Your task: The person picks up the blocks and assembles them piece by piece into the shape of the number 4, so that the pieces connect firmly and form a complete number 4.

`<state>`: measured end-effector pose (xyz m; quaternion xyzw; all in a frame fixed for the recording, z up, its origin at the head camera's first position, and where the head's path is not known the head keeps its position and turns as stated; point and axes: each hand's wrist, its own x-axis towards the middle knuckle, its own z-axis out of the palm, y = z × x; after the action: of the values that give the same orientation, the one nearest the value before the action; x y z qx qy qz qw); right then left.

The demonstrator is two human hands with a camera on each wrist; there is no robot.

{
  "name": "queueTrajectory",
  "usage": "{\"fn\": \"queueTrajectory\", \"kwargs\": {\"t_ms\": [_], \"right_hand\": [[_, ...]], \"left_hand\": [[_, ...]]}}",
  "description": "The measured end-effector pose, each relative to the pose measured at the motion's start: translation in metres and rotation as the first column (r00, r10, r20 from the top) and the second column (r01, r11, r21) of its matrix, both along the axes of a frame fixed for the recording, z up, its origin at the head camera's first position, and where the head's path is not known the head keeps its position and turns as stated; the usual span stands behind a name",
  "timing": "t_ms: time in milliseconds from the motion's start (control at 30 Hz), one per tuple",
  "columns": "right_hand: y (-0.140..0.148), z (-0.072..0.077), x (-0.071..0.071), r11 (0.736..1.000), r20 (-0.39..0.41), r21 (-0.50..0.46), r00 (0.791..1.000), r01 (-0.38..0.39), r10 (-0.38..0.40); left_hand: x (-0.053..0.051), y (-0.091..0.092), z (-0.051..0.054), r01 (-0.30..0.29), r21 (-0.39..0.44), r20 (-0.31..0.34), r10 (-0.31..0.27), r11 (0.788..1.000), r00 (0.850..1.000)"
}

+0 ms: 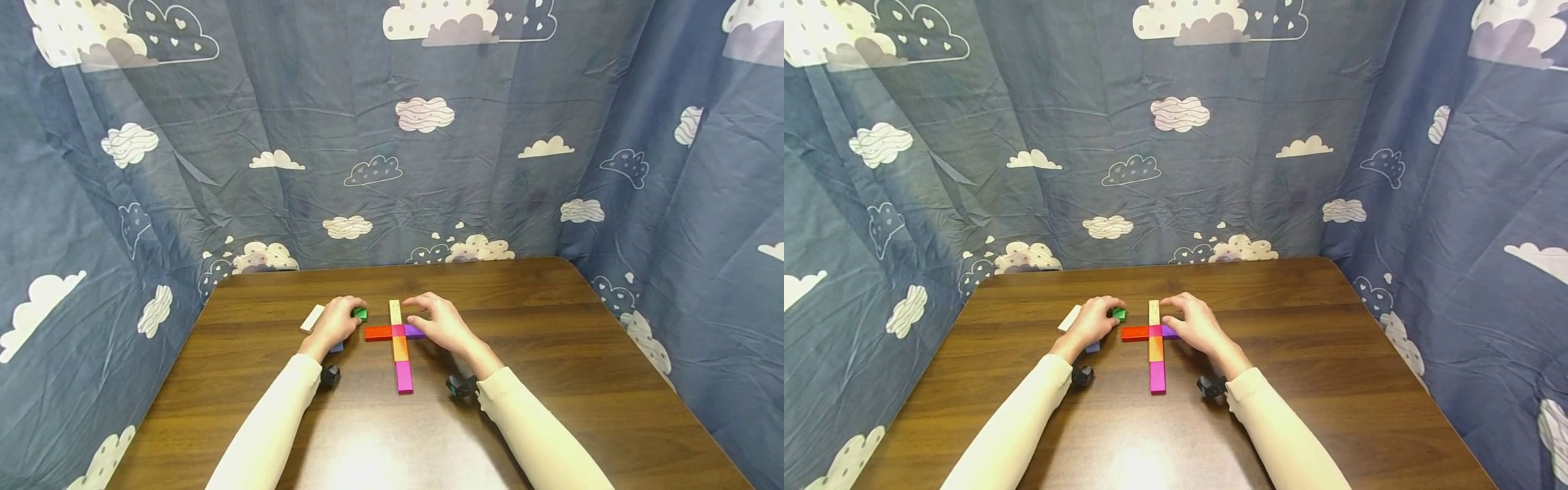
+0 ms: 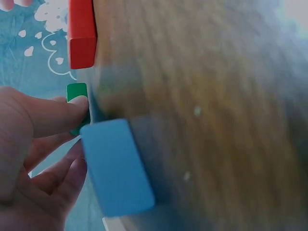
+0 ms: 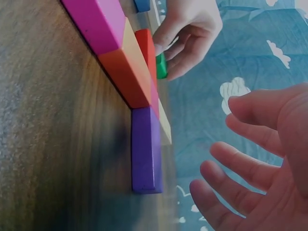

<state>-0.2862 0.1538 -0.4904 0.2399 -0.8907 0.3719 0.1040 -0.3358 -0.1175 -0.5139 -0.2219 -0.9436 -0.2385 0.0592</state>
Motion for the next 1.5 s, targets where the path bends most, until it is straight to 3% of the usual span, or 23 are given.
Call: {"fn": "queueTrajectory", "kwargs": {"t_ms": [267,500,767,1000,1200,1367,1500], "right_hand": [[0.003,-0.004,0.003,0.996,-0.053,0.086,0.999,0.018,-0.014],[0.006,-0.008,0.007,0.984,-0.092,0.175,0.996,0.023,-0.006],[0.007,-0.012,0.019,0.949,-0.177,0.311,0.984,0.053,0.003],[0.005,-0.013,0.030,0.918,-0.180,0.395,0.983,0.034,0.041],[0.004,-0.017,0.039,0.896,-0.183,0.445,0.978,-0.008,0.100],[0.005,-0.022,0.042,0.871,-0.220,0.491,0.968,0.004,0.120],[0.006,-0.022,0.044,0.867,-0.237,0.498,0.963,0.010,0.126]], "left_hand": [[0.007,-0.003,0.010,0.031,-0.009,-0.053,-0.031,0.999,0.998],[0.020,-0.005,0.015,0.049,0.002,-0.046,-0.049,0.999,0.998],[0.031,-0.011,0.013,0.070,-0.003,-0.045,-0.071,0.998,0.996],[0.036,-0.016,0.010,0.079,-0.010,-0.033,-0.080,0.997,0.996],[0.039,-0.016,0.006,0.068,-0.022,-0.031,-0.068,0.997,0.997],[0.040,-0.016,0.004,0.057,-0.039,-0.024,-0.058,0.998,0.998],[0.040,-0.016,0.003,0.054,-0.043,-0.027,-0.055,0.998,0.998]]}}
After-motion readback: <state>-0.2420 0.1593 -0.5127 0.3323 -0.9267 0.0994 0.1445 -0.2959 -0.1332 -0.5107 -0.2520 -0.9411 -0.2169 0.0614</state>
